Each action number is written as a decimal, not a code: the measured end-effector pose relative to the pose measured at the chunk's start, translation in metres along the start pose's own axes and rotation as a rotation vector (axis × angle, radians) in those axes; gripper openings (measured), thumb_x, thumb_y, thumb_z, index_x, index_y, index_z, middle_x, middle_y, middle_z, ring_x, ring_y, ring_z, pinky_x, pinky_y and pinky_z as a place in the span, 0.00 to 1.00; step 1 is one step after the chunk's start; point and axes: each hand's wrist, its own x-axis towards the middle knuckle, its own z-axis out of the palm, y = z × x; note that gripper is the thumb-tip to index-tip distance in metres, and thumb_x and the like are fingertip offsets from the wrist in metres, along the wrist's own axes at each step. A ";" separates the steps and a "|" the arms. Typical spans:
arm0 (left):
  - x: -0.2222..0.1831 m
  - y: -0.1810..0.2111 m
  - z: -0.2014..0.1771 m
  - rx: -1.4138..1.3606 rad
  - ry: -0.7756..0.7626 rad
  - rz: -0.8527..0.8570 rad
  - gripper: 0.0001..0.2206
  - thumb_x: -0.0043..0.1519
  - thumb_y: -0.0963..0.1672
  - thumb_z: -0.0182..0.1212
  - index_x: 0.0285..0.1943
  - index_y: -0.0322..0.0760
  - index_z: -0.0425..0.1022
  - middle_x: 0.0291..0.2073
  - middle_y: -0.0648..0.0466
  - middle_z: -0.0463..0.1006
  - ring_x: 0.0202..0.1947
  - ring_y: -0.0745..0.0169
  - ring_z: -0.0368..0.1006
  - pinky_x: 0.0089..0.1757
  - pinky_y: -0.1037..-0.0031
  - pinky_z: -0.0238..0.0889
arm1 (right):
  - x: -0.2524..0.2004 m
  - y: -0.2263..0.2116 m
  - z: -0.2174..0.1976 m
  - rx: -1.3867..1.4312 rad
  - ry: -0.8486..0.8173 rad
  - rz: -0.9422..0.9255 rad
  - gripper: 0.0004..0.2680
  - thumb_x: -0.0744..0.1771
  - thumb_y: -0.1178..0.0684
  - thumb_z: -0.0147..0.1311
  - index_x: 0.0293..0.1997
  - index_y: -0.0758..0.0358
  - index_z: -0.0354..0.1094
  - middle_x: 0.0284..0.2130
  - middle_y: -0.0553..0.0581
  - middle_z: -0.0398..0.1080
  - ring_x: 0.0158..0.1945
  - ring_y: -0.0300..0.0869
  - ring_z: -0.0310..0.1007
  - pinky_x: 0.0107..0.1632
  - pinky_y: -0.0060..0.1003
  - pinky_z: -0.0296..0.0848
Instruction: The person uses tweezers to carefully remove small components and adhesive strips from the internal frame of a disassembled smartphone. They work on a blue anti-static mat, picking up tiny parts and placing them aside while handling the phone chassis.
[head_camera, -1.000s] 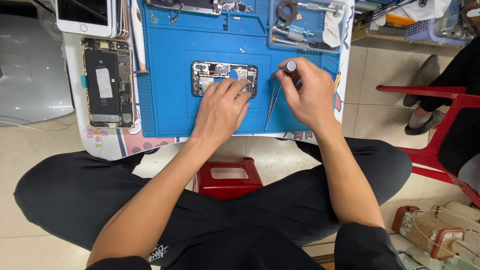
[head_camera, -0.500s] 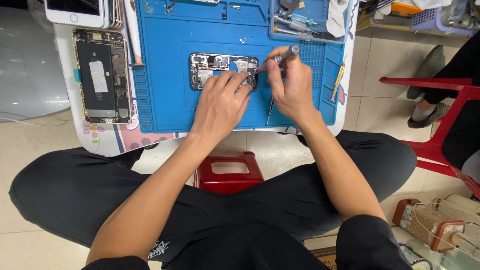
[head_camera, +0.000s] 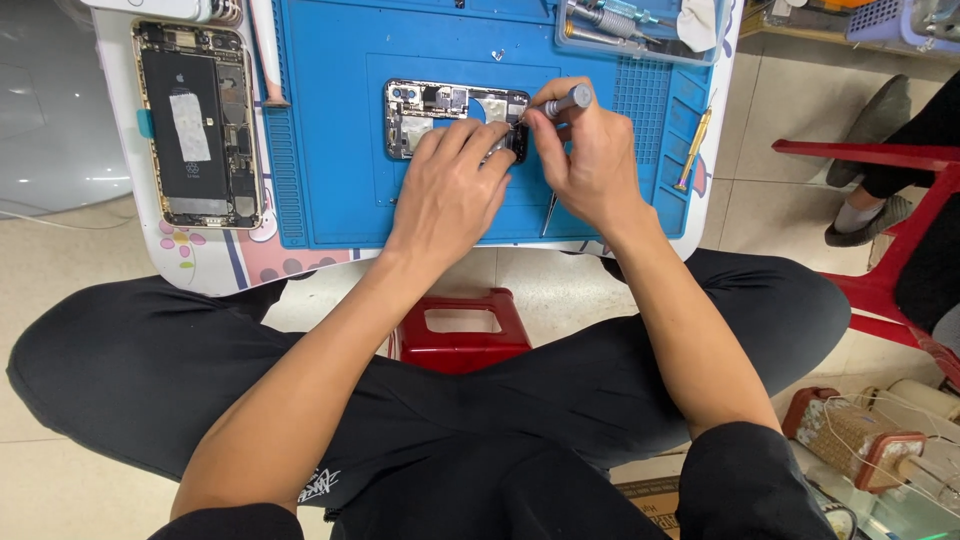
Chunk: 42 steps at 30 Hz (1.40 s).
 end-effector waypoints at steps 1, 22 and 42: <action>0.000 0.000 0.000 -0.008 0.002 0.001 0.07 0.65 0.43 0.68 0.50 0.40 0.82 0.57 0.50 0.80 0.57 0.50 0.71 0.52 0.60 0.66 | 0.000 0.000 0.000 -0.006 -0.006 -0.003 0.03 0.75 0.58 0.50 0.53 0.65 0.62 0.34 0.58 0.71 0.31 0.45 0.73 0.38 0.37 0.77; 0.000 -0.001 0.001 -0.017 0.006 0.007 0.07 0.65 0.43 0.68 0.50 0.39 0.82 0.57 0.50 0.79 0.57 0.48 0.70 0.52 0.60 0.66 | 0.000 -0.001 -0.003 -0.058 -0.034 -0.043 0.03 0.75 0.58 0.52 0.53 0.65 0.64 0.34 0.58 0.75 0.31 0.46 0.76 0.36 0.38 0.73; 0.000 0.000 -0.001 0.027 0.003 0.030 0.06 0.65 0.44 0.68 0.47 0.41 0.79 0.55 0.52 0.78 0.57 0.51 0.69 0.51 0.63 0.65 | 0.031 -0.030 -0.025 -0.619 0.094 -0.316 0.05 0.76 0.50 0.53 0.47 0.54 0.71 0.31 0.47 0.68 0.29 0.41 0.67 0.26 0.37 0.51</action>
